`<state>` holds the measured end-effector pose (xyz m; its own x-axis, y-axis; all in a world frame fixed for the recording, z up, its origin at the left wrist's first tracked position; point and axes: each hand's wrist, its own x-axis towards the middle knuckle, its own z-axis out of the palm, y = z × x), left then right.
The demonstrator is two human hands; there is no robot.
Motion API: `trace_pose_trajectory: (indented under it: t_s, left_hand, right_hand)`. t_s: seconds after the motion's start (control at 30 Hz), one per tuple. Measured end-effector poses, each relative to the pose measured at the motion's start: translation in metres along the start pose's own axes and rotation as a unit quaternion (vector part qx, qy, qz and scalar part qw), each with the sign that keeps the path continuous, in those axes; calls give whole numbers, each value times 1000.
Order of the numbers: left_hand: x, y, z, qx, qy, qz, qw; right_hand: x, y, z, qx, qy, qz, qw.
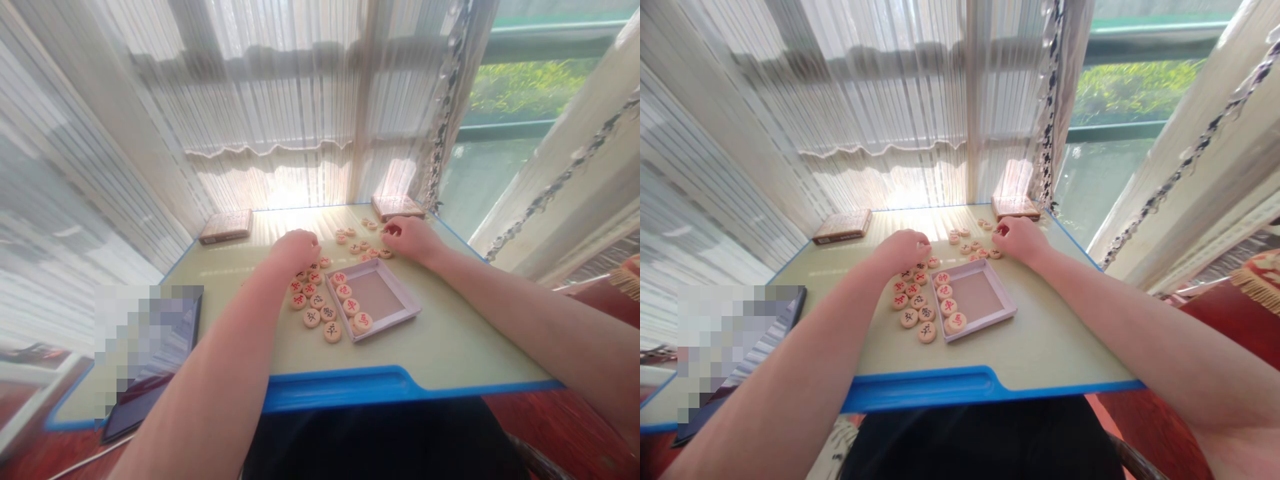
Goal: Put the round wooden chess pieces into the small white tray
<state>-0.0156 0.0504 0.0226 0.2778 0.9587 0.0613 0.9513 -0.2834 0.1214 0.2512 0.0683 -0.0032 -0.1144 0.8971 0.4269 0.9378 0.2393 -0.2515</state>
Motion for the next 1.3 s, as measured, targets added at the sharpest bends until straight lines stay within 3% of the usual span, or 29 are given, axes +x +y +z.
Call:
trace_pose_trajectory:
  t_s: [0.33, 0.77, 0.83, 1.0, 1.3]
  left_hand:
    - [-3, 6, -5, 8, -24, 4, 1000]
    - [-2, 6, -3, 2, -25, -3, 1000]
    - [-1, 5, -2, 6, -26, -4, 1000]
    - [1, 4, 0, 20, -20, 4, 1000]
    - [-1, 3, -1, 7, -13, 5, 1000]
  right_hand:
    - [-2, 0, -1, -38, -13, -66, 997]
    - [1, 5, 4, -23, -1, -78, 997]
    - [0, 1, 2, 19, -1, -120, 993]
    - [-6, -12, -7, 91, -74, -251, 961]
    - [-1, -2, -12, 27, -61, -193, 979]
